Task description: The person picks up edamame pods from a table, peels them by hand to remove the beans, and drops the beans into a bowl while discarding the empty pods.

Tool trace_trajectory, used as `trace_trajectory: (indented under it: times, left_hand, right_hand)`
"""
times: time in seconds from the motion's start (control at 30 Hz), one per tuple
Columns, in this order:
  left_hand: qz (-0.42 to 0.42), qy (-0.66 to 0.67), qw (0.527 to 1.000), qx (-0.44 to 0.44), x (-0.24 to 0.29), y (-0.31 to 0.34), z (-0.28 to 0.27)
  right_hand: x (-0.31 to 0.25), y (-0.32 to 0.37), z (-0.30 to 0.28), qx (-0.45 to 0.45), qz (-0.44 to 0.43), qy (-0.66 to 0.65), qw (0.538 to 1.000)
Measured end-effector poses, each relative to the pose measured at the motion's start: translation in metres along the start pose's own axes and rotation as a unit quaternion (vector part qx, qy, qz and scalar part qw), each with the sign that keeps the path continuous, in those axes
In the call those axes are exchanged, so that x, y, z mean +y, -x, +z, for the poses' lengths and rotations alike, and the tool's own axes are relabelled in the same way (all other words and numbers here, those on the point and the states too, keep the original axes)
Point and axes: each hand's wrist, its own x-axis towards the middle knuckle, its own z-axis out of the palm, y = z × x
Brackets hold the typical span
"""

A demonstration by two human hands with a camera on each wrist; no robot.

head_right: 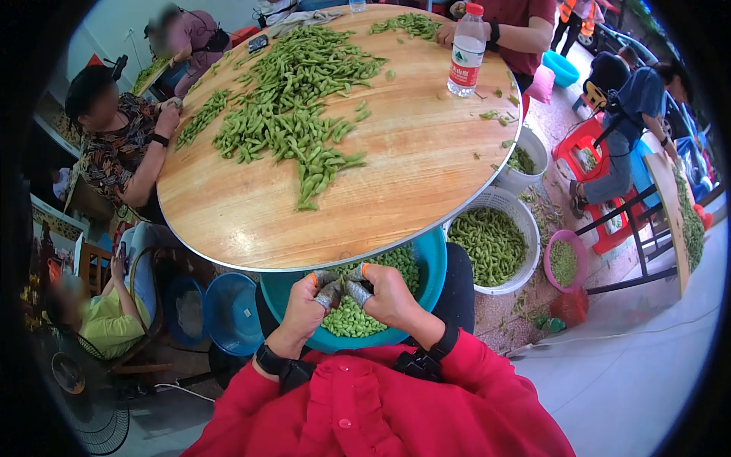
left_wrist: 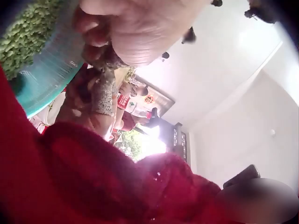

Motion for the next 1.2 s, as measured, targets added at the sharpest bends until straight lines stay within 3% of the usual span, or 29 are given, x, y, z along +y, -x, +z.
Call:
trace_trajectory:
  times: [0.13,0.23,0.33,0.43,0.47,0.5,0.53,0.57,0.7,0.73,0.83,0.93,1.0,1.07,1.13,1.2]
  left_hand:
    - [-0.089,0.121,0.989,0.000,-0.008,-0.002,-0.001]
    - [-0.083,0.221,0.972,-0.001,-0.023,-0.006,-0.004]
    - [-0.005,0.015,0.999,0.032,-0.025,-0.010,0.004]
    - [0.076,-0.319,0.944,0.023,0.001,0.000,-0.001]
    - [0.109,-0.348,0.930,0.039,0.018,0.000,-0.001]
    - [0.151,-0.379,0.910,0.080,0.025,-0.007,-0.005]
    - [0.193,-0.407,0.885,0.119,0.032,-0.015,-0.009]
    - [0.234,-0.433,0.856,0.158,0.040,-0.024,-0.012]
    - [0.221,-0.578,0.763,0.188,0.070,-0.072,-0.019]
    - [0.216,-0.614,0.735,0.189,0.068,-0.081,-0.021]
    - [0.247,-0.655,0.697,0.155,0.058,-0.091,-0.027]
    - [0.273,-0.621,0.723,0.134,0.051,-0.072,-0.032]
    - [0.219,-0.440,0.862,0.125,0.044,-0.058,-0.034]
    - [0.184,-0.250,0.946,0.094,0.040,-0.044,-0.032]
    - [0.168,-0.062,0.983,0.038,0.041,-0.029,-0.025]
    - [0.158,0.018,0.987,-0.014,0.041,-0.018,-0.021]
  right_hand:
    - [0.008,0.003,0.002,-0.029,0.006,-0.012,0.999]
    - [0.012,0.002,0.008,-0.020,-0.029,0.016,0.999]
    - [0.012,0.003,-0.002,-0.016,-0.026,0.059,0.998]
    - [0.032,0.012,-0.044,0.072,0.000,0.086,0.994]
    - [0.033,0.015,-0.065,0.125,0.021,0.138,0.982]
    - [0.053,0.019,-0.085,0.189,-0.011,0.209,0.959]
    - [0.050,0.026,-0.107,0.183,0.133,0.259,0.939]
    - [0.064,0.034,-0.121,0.218,0.108,0.278,0.929]
    - [0.061,0.047,-0.137,0.279,0.063,0.203,0.936]
    - [0.062,0.050,-0.136,0.254,0.112,0.181,0.943]
    - [0.055,0.042,-0.116,0.241,0.091,0.101,0.961]
    - [0.025,0.027,-0.092,0.154,0.061,0.046,0.985]
    - [0.008,0.015,-0.075,0.073,0.039,0.013,0.996]
    - [-0.004,0.000,-0.053,0.014,0.036,-0.061,0.997]
    - [-0.010,-0.012,-0.035,-0.028,0.029,-0.112,0.993]
    - [-0.018,-0.019,-0.026,-0.068,0.073,-0.204,0.974]
